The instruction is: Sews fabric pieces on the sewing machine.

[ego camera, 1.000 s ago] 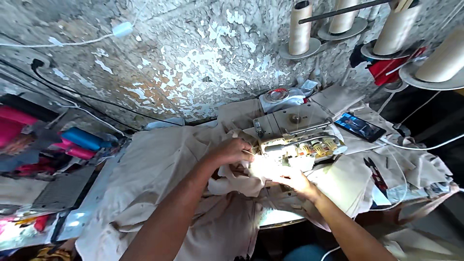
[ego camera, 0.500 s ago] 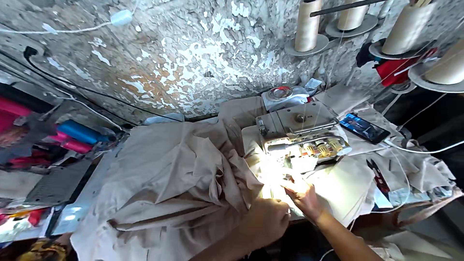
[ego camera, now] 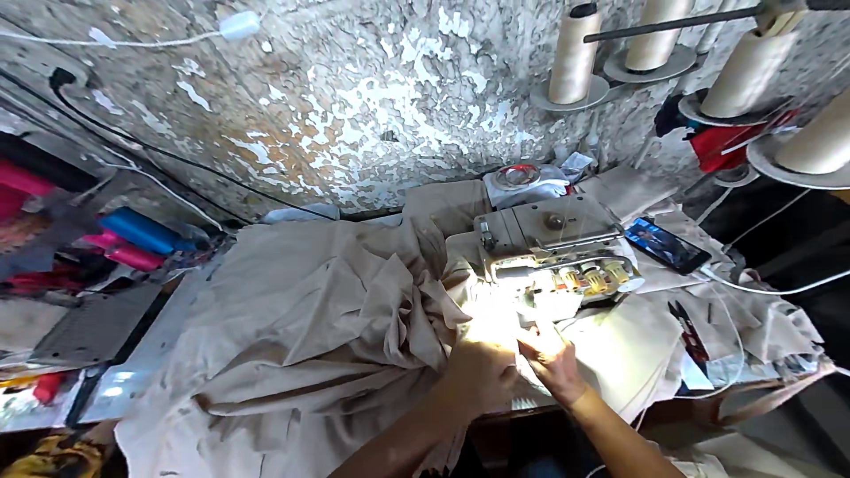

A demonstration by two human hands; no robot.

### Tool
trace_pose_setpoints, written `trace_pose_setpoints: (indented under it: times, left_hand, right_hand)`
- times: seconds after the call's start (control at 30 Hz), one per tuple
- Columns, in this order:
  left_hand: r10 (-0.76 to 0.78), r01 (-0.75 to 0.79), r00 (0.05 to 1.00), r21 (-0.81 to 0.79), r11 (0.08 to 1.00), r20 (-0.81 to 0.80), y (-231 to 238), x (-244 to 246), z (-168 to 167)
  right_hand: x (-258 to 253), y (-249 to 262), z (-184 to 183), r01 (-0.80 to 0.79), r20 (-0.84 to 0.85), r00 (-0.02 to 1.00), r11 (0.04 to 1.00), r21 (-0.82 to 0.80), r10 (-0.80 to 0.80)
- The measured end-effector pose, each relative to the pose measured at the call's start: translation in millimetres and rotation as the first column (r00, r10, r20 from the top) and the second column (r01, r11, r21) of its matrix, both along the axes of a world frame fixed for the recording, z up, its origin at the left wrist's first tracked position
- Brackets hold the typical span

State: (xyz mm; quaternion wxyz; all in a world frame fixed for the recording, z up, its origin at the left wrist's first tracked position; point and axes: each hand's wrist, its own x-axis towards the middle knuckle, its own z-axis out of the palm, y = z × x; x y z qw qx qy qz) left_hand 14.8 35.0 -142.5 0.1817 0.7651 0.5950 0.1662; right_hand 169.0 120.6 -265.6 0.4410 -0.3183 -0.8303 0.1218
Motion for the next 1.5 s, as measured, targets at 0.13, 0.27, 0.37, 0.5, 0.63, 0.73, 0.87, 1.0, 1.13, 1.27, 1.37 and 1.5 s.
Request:
trace_pose_setpoints:
  times: [0.13,0.27,0.37,0.5,0.63,0.73,0.87,1.0,1.13,1.27,1.37,1.5]
  left_hand:
    - [0.043,-0.043,0.999,0.132,0.990,0.002,1,-2,-8]
    - [0.079,-0.075,0.997,0.194,0.978,-0.014,3,-8,-21]
    - [0.101,-0.094,0.995,0.283,0.955,-0.013,9,-19,-38]
    - [0.161,-0.158,0.987,0.291,0.944,0.013,22,-31,-47]
    - [0.243,-0.247,0.969,0.197,0.949,0.041,33,-39,-46]
    - [0.283,-0.287,0.958,0.152,0.946,0.045,42,-47,-50]
    - [0.321,-0.330,0.944,0.198,0.923,0.077,53,-50,-55]
    - [0.396,-0.403,0.915,0.194,0.895,0.074,56,-46,-55]
    - [0.423,-0.435,0.900,0.148,0.888,0.109,46,-39,-52]
    - [0.460,-0.465,0.878,0.011,0.885,0.132,23,-27,-42]
    - [0.449,-0.465,0.865,0.023,0.885,0.224,5,-22,-49]
    - [0.487,-0.504,0.758,-0.085,0.860,0.435,-14,-13,-53]
  right_hand:
    - [0,4,3,-0.006,0.010,1.000,1.000,-0.031,0.006]
    - [0,5,6,-0.001,0.035,0.999,1.000,-0.031,0.002]
    - [0,3,7,0.004,0.054,0.999,0.999,-0.045,-0.001]
    - [11,-4,20,-0.009,0.119,0.992,0.983,-0.181,0.031]
    - [50,-9,37,0.108,0.107,0.991,0.954,-0.279,-0.081]
    - [99,9,28,0.300,0.042,0.954,0.929,-0.218,-0.298]
    - [167,39,34,0.630,0.303,0.775,0.715,-0.304,-0.555]
    - [188,60,32,0.738,0.634,0.654,0.533,-0.413,-0.414]
    - [182,63,20,0.765,0.714,0.593,0.536,-0.357,-0.371]
    - [181,60,23,0.791,0.713,0.571,0.505,-0.346,-0.407]
    - [183,49,31,0.777,0.568,0.625,0.499,-0.384,-0.535]
    - [166,18,47,0.649,0.249,0.758,0.659,-0.379,-0.603]
